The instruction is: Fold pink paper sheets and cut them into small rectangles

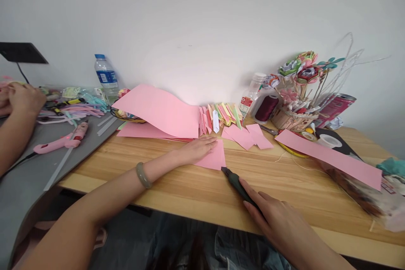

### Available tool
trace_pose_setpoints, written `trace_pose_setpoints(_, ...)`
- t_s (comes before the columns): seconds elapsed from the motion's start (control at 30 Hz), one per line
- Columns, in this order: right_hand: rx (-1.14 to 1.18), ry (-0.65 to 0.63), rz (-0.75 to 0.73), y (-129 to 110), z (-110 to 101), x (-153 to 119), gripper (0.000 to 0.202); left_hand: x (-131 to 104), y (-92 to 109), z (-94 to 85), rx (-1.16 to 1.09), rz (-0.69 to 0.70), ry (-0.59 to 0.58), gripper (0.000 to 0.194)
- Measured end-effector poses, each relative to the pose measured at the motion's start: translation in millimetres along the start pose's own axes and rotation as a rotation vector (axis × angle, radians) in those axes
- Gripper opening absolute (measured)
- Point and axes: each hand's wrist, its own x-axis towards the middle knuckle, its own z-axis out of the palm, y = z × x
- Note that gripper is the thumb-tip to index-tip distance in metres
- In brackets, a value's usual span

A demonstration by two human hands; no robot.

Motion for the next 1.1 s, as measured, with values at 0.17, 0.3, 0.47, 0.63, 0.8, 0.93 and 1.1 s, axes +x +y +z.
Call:
trace_pose_setpoints(0.17, -0.054, -0.062, 0.036, 2.4, -2.7, -3.6, 0.052, -0.6, -0.6, 1.4, 0.025, 0.009, 0.017, 0.042)
trace_pose_setpoints(0.3, -0.059, -0.051, 0.041, 3.8, -3.2, -4.8, 0.051, -0.8, -1.5, 3.3, 0.031, 0.014, 0.029, 0.041)
trace_pose_setpoints(0.47, -0.048, -0.030, 0.053, 5.5, -0.6, 1.6, 0.051, -0.2, -1.9, 3.8, 0.027, 0.012, 0.026, 0.041)
trace_pose_setpoints(0.63, -0.086, -0.094, 0.085, 4.2, -6.5, 10.1, 0.051, 0.4, -0.2, 1.5, 0.018, -0.006, 0.027, 0.042)
trace_pose_setpoints(0.8, -0.120, -0.085, 0.068, 2.2, -12.8, 19.1, 0.050, 0.3, -1.3, 4.2, -0.003, -0.005, 0.048, 0.042)
trace_pose_setpoints(0.93, -0.138, -0.088, 0.087, 4.4, -14.3, 32.4, 0.050, 1.0, -2.0, 5.5, -0.006, 0.003, 0.043, 0.041)
trace_pose_setpoints(1.1, -0.103, -0.083, 0.089, 8.4, -18.7, 50.6, 0.050, 2.7, -1.3, 4.0, 0.012, -0.021, 0.008, 0.042)
